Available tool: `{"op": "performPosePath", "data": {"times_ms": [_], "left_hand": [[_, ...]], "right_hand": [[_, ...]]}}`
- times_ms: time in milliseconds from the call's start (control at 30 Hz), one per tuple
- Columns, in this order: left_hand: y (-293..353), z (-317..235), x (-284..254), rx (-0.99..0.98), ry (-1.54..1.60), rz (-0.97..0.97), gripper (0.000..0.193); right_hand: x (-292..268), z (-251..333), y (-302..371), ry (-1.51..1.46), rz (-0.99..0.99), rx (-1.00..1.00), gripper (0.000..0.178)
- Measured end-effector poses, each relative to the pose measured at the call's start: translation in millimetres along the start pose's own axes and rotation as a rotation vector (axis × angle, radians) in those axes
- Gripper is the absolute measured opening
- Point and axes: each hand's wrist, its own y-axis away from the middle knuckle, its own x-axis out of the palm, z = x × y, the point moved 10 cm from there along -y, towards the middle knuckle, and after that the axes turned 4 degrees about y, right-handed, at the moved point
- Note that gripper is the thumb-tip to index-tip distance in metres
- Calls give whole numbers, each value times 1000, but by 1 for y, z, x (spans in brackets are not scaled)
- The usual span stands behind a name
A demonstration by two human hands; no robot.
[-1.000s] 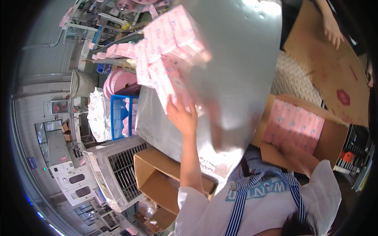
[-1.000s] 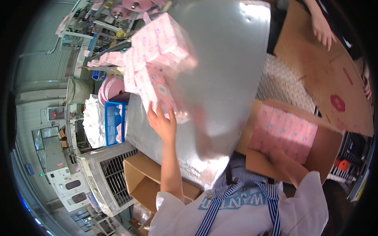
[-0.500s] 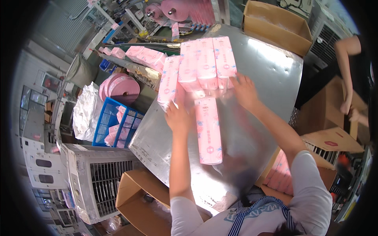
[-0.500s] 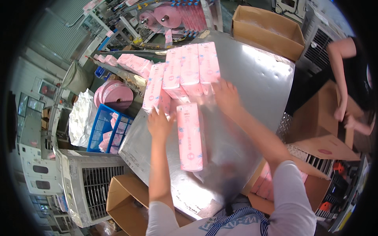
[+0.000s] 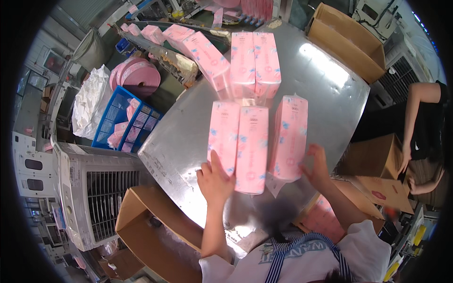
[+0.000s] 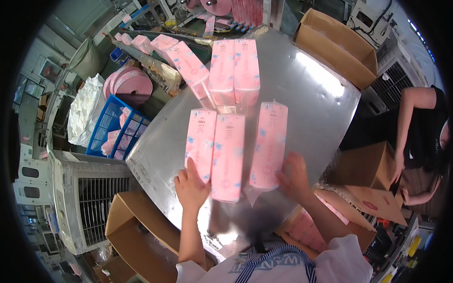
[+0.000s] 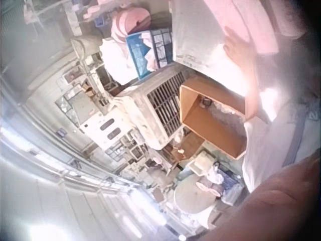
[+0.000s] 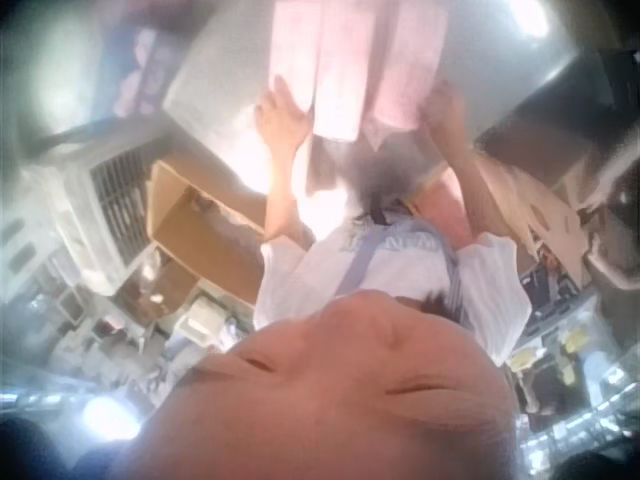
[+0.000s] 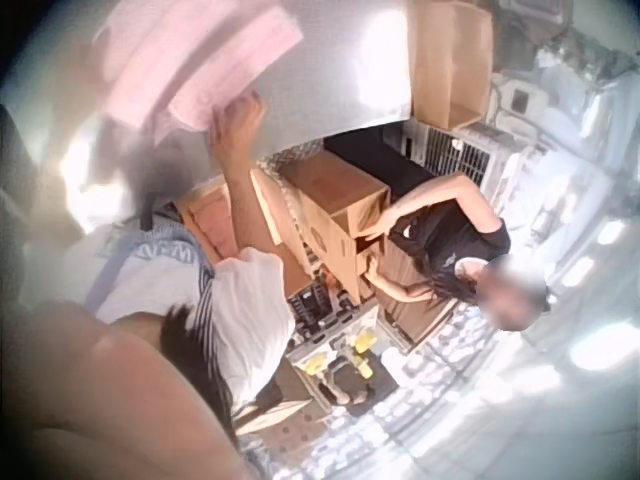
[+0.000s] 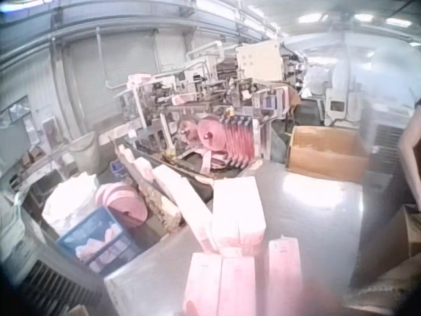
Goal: The person packs pink rectangular packages into cardboard boxes on a metal table. They arrange the items, close the box flaps, and move the sealed boxes to a conveyor belt. The process is repeated continuously with another person assisting in the background.
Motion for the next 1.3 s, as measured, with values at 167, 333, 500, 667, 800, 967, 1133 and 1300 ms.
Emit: {"op": "performPosePath", "data": {"times_ms": [167,333,500,667,800,967,1133,1300], "left_hand": [[60,-4,-6,-59,-19,28,90],[158,101,-53,-609,-66,347,88],[121,100,-97,-168,-529,138,59],[-45,8,-22,-73,-114,203,45],[-101,-11,25,-50,-54,145,32],[-55,-34,33,68,81,34,21],[65,-95,49,200,160,324,17],[114,-57,-6,94,685,135,9]], "right_hand": [[92,-19,10,-403,278,392,67],[147,95,45,-612,824,213,68],[136,82,-83,-71,189,-151,50],[92,33,-217,608,57,-52,24],[104,36,-189,576,45,-334,12],[63,21,-56,380,311,-391,6],[22,4,32,163,798,-30,25],[14,-49,8,-225,426,299,48]]}}
